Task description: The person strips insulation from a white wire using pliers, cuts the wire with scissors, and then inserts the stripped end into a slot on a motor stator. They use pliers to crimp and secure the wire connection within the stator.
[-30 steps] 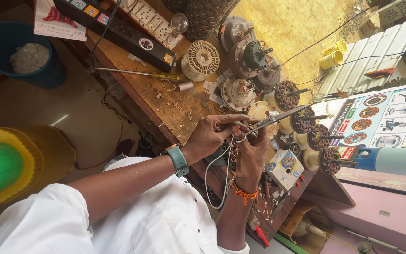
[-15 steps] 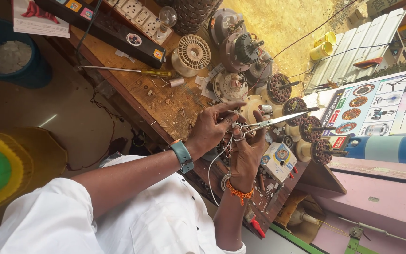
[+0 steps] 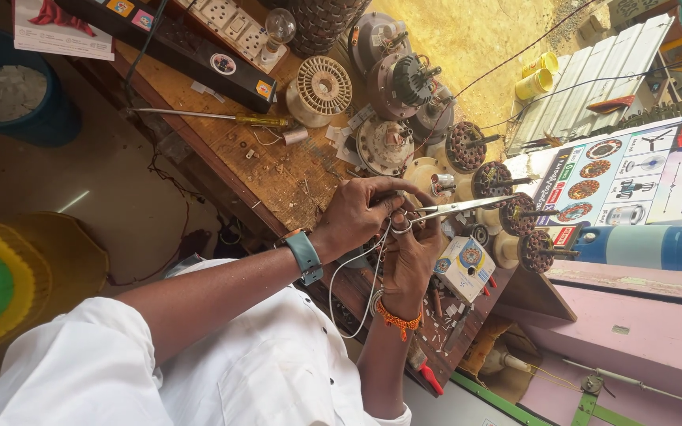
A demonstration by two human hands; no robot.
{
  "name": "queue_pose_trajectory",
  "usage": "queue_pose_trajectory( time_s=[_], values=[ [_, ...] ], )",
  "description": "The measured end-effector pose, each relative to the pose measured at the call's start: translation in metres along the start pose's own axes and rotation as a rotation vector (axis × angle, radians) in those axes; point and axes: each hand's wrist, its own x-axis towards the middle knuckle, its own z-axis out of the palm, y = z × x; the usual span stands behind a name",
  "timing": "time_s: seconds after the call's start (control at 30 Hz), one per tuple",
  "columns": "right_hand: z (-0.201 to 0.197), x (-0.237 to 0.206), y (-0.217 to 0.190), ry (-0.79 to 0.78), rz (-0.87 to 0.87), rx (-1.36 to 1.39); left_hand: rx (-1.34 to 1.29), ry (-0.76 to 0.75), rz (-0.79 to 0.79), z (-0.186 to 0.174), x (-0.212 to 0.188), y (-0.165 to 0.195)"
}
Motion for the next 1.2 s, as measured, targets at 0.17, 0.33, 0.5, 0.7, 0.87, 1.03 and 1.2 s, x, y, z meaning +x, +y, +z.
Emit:
queue_pose_trajectory(
  time_s=[0.17, 0.33, 0.5, 0.7, 0.87, 1.03, 1.2],
  values=[
    [0.009, -0.002, 0.007, 0.034, -0.018, 0.038, 0.005, 0.035, 0.064, -0.002, 0.002, -0.002],
    [0.018, -0.006, 0.016, 0.05, -0.045, 0.086, -0.065, 0.081, 0.024, -0.003, 0.004, -0.006],
    [0.023, -0.008, 0.021, 0.049, -0.051, 0.085, -0.148, 0.084, -0.027, 0.0, 0.002, -0.007],
    [0.025, -0.01, 0.025, 0.038, -0.065, 0.092, -0.166, 0.063, -0.007, -0.002, 0.001, -0.006],
    [0.026, -0.012, 0.026, 0.043, -0.081, 0.093, -0.089, 0.02, 0.045, -0.003, 0.003, -0.005],
    [0.027, -0.011, 0.031, 0.106, -0.11, 0.08, -0.037, 0.01, 0.11, -0.002, 0.002, -0.005],
    [0.025, -0.003, 0.039, 0.089, -0.172, 0.13, -0.026, 0.039, -0.004, -0.009, 0.008, 0.002]
  ],
)
